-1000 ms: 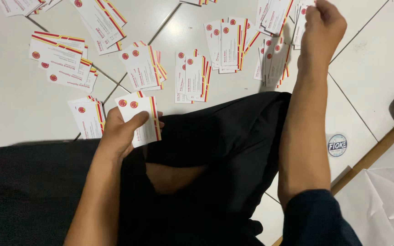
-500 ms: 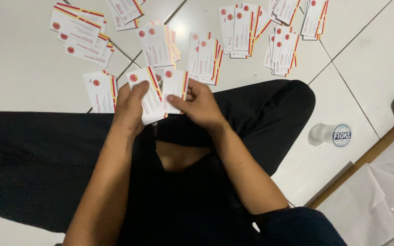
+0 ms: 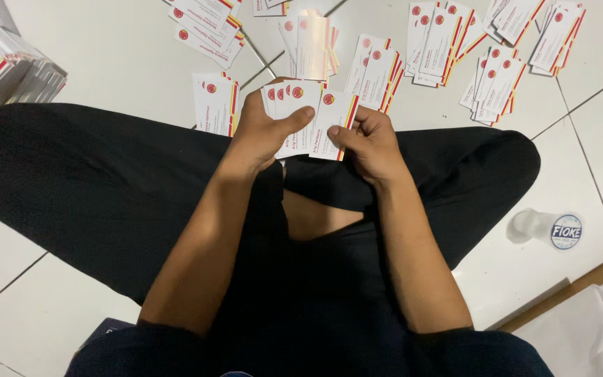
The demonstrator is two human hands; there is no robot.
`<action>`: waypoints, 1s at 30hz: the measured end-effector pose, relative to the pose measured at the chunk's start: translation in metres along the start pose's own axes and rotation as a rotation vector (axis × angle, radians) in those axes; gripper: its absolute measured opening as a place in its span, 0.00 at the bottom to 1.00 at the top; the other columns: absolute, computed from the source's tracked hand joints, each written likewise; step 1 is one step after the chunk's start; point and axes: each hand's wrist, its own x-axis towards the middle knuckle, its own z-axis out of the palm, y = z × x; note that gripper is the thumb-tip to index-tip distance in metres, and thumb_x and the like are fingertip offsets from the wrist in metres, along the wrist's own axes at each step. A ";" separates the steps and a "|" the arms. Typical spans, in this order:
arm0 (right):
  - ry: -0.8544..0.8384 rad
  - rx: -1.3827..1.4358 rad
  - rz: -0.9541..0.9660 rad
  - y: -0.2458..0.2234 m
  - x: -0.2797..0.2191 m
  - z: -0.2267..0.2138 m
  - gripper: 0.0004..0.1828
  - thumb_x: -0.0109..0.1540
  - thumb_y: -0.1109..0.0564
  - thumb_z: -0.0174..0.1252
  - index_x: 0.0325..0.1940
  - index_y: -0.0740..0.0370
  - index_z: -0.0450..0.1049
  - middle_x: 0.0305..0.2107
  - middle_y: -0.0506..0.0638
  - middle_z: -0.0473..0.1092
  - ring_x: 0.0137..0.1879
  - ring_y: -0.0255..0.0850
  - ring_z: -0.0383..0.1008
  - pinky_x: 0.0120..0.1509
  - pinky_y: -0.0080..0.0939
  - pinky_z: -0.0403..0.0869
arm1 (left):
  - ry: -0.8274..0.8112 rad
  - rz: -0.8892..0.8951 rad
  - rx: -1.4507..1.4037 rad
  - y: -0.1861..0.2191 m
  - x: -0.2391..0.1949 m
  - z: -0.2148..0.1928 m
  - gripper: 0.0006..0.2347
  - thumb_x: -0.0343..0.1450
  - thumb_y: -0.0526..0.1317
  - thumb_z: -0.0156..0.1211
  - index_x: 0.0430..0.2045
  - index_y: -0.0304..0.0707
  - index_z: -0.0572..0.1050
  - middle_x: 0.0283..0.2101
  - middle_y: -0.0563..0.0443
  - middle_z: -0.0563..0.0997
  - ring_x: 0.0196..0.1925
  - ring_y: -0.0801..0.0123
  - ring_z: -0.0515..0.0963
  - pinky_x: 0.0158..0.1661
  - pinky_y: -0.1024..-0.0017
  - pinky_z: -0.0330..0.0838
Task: The person sits cross-legged on a tiled floor and sorts through a large pile of small white cards with red and yellow markings. They pick up stacks of cards, separate them, and place them into smaller piles on the floor.
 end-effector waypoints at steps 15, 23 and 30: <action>0.100 -0.037 -0.109 0.028 0.013 -0.026 0.16 0.56 0.70 0.69 0.47 0.72 0.77 0.31 0.50 0.71 0.35 0.32 0.78 0.39 0.32 0.79 | -0.029 -0.054 -0.060 0.029 -0.006 0.015 0.08 0.71 0.34 0.60 0.40 0.28 0.78 0.35 0.44 0.84 0.38 0.67 0.85 0.41 0.65 0.82; 0.044 -0.031 -0.091 0.022 0.012 -0.019 0.19 0.56 0.67 0.70 0.50 0.71 0.76 0.29 0.49 0.73 0.34 0.33 0.80 0.38 0.28 0.78 | -0.045 0.026 0.008 0.029 -0.007 0.009 0.11 0.68 0.30 0.67 0.43 0.29 0.78 0.39 0.46 0.83 0.42 0.67 0.84 0.46 0.66 0.79; 0.047 -0.054 -0.066 0.009 0.008 -0.008 0.17 0.58 0.67 0.68 0.49 0.70 0.75 0.29 0.52 0.76 0.33 0.32 0.79 0.37 0.30 0.79 | 0.010 0.070 0.019 0.006 0.000 -0.002 0.17 0.64 0.30 0.76 0.44 0.29 0.78 0.39 0.45 0.84 0.42 0.66 0.83 0.46 0.65 0.79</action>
